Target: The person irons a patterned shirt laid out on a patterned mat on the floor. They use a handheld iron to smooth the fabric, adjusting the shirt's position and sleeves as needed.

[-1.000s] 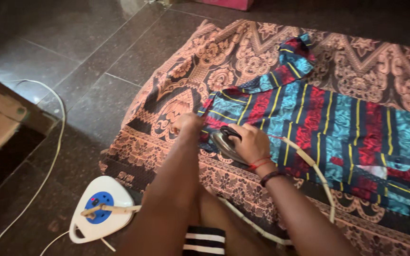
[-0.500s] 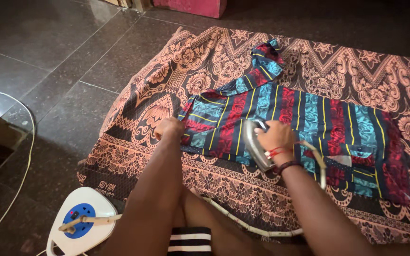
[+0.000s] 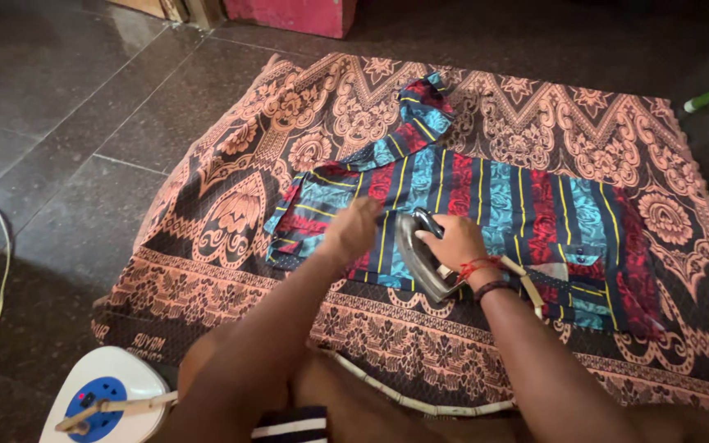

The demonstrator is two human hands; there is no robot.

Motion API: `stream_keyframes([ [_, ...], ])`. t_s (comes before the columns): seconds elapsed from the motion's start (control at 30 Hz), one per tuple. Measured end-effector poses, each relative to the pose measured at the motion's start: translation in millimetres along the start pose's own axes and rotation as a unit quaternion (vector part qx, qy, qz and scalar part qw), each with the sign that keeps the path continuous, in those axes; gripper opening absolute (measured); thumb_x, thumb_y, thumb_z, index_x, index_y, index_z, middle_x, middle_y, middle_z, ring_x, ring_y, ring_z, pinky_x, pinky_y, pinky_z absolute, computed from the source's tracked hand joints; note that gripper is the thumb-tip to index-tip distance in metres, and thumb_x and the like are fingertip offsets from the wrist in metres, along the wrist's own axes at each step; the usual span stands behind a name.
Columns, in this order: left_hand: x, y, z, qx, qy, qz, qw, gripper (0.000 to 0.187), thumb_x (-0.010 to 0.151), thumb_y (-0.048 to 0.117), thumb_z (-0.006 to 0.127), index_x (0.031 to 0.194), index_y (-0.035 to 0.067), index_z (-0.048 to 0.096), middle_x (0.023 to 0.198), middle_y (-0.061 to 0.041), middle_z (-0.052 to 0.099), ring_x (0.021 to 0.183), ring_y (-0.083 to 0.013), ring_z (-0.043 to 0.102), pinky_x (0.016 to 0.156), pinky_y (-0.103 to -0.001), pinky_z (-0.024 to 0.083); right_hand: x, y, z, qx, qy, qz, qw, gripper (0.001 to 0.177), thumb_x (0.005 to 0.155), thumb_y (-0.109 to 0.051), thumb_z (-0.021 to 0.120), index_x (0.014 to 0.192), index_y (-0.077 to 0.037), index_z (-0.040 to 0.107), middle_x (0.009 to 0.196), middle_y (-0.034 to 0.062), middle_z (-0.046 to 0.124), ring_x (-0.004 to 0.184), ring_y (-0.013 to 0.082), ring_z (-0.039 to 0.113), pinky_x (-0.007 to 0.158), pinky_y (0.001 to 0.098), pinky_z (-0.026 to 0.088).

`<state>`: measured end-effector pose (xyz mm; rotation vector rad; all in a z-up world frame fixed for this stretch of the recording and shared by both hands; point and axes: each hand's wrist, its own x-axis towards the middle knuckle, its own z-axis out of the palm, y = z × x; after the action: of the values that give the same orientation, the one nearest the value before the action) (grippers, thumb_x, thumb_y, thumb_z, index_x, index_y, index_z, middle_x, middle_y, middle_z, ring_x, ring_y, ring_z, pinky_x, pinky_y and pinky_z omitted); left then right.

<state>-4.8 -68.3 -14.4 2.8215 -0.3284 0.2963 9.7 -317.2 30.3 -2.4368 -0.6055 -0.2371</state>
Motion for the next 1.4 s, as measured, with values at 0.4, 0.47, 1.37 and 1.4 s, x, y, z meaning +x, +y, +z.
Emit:
stream_keyframes([
  [0.4,-36,-21,45,0.096,-0.06,0.051,0.992,0.081,0.101,0.061,0.042,0.163,0.013,0.022,0.172,-0.01,0.014,0.157,-0.0299,0.014,0.122,-0.059,0.017,6,-17,17,0.017,0.056,0.145,0.988,0.038,0.083,-0.042,0.077,0.092,-0.005,0.073,0.086,0.0264,0.071,0.085,0.0453,0.07,0.074,0.0545,0.055],
  [0.47,-36,-20,46,0.098,-0.063,0.051,0.992,0.085,0.098,0.065,0.041,0.163,0.014,0.022,0.172,-0.009,0.013,0.158,-0.0291,0.013,0.122,-0.059,0.016,0,-12,16,0.004,0.047,0.167,0.985,0.04,0.082,-0.043,0.078,0.091,-0.005,0.074,0.086,0.0268,0.071,0.086,0.0463,0.069,0.074,0.0548,0.054],
  [1.37,-34,-10,45,0.151,-0.121,0.015,0.981,0.088,0.097,0.069,0.038,0.163,0.015,0.017,0.172,-0.008,0.006,0.157,-0.0271,0.007,0.121,-0.062,0.01,-90,25,-54,-0.067,0.065,0.199,0.976,0.034,0.084,-0.042,0.077,0.092,-0.009,0.074,0.079,0.02,0.072,0.079,0.0425,0.07,0.068,0.0524,0.054],
  [1.4,-34,-7,42,0.161,-0.12,0.009,0.98,0.088,0.097,0.068,0.038,0.163,0.015,0.016,0.171,-0.008,0.006,0.157,-0.027,0.007,0.122,-0.062,0.009,-93,26,-59,-0.051,0.057,0.191,0.979,0.032,0.084,-0.041,0.076,0.092,-0.011,0.076,0.077,0.0184,0.072,0.077,0.0413,0.07,0.066,0.0519,0.053],
])
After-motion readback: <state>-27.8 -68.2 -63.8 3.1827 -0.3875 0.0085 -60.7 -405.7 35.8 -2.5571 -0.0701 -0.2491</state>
